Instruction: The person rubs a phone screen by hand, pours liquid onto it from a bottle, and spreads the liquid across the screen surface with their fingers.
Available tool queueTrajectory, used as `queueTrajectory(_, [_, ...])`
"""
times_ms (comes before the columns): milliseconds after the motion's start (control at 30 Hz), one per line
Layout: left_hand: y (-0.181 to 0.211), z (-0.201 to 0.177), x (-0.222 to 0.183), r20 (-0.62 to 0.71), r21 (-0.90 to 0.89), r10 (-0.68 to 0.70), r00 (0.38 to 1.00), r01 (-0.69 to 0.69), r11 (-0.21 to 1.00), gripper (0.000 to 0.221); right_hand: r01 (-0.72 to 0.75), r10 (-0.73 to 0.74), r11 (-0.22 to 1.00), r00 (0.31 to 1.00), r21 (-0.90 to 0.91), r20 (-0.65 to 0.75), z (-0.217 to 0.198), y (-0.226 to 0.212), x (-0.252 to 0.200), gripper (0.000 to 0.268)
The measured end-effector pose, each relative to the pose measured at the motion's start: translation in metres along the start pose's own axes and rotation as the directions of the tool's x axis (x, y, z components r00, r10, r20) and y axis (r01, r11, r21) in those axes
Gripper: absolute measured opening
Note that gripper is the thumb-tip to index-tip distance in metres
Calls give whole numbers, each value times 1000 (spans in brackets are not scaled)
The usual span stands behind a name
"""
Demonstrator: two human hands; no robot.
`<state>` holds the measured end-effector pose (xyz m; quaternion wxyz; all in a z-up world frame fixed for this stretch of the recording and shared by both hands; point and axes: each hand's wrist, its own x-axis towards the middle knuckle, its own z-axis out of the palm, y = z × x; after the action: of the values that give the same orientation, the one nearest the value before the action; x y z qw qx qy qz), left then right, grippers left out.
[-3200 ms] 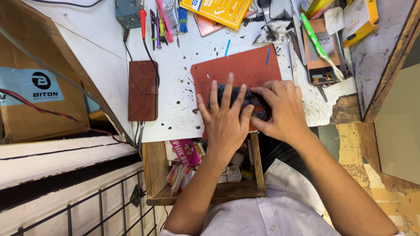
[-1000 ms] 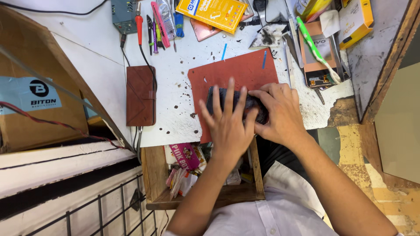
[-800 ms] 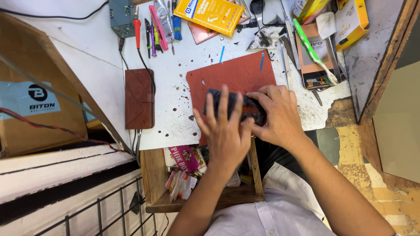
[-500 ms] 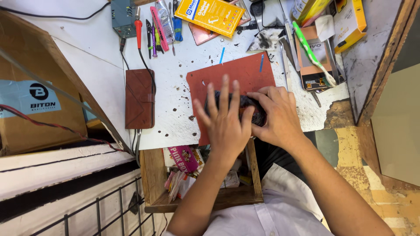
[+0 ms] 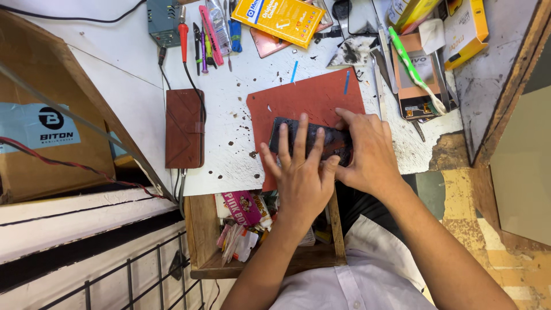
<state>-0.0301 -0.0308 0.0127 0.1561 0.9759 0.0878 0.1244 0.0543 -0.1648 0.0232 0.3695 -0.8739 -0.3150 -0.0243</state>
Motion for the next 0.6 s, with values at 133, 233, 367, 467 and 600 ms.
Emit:
queueTrajectory(133, [1, 5, 20, 28, 26, -41, 999, 40, 999, 54, -2, 2, 1000, 1000, -6, -1, 6, 4, -6, 82])
queueTrajectory(233, [-10, -5, 29, -94, 6, 11, 995, -10, 1000, 63, 44, -45, 999, 998, -29, -53, 7, 2, 0, 87])
queueTrajectory(367, [-67, -28, 13, -443, -50, -181, 878, 178, 983, 63, -3, 3, 1000, 1000, -21, -12, 5, 0, -2, 100])
queueTrajectory(467, [-136, -52, 17, -479, 35, -275, 833, 331, 943, 63, -25, 25, 999, 1000, -39, 7, 6, 0, -3, 102])
queueTrajectory(600, [-174, -58, 37, -316, -12, -346, 883, 361, 932, 34, -17, 17, 999, 1000, -38, 2, 4, 0, -2, 103])
